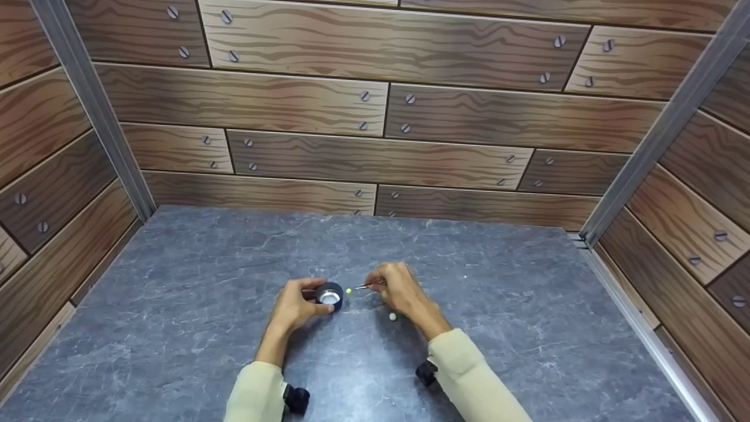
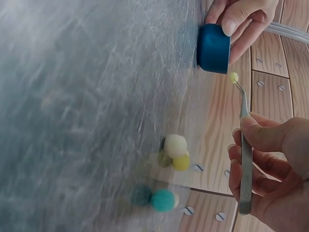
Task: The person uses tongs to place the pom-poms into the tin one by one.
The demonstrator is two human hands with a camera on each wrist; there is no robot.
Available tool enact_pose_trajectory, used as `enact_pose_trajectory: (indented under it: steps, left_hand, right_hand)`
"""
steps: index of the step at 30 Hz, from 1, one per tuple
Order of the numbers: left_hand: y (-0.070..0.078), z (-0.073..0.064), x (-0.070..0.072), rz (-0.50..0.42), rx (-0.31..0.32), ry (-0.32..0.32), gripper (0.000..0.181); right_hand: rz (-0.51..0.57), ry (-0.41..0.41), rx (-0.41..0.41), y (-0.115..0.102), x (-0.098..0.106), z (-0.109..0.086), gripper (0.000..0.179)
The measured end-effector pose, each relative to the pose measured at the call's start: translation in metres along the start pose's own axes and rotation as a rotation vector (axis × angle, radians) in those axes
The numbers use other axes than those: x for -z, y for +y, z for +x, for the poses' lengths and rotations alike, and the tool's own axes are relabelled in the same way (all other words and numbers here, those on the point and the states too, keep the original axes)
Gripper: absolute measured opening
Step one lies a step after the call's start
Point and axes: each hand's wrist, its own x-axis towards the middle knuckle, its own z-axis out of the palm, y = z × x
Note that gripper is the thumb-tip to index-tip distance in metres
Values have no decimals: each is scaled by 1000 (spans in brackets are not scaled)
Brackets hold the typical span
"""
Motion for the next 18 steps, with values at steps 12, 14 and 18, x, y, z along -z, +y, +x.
enact_pose_trajectory:
  steps: [12,14,18]
  left_hand:
    - [1,1,0,23,6,8,57]
    - [1,0,0,26,2,6,57]
    - [0,0,0,26,4,6,56]
  right_hand:
    - [69,-17,9,-9,-16,11,8]
    - [71,-24,7,-11,-19,12,8]
    - [48,-26,1,-14,-24,14,8]
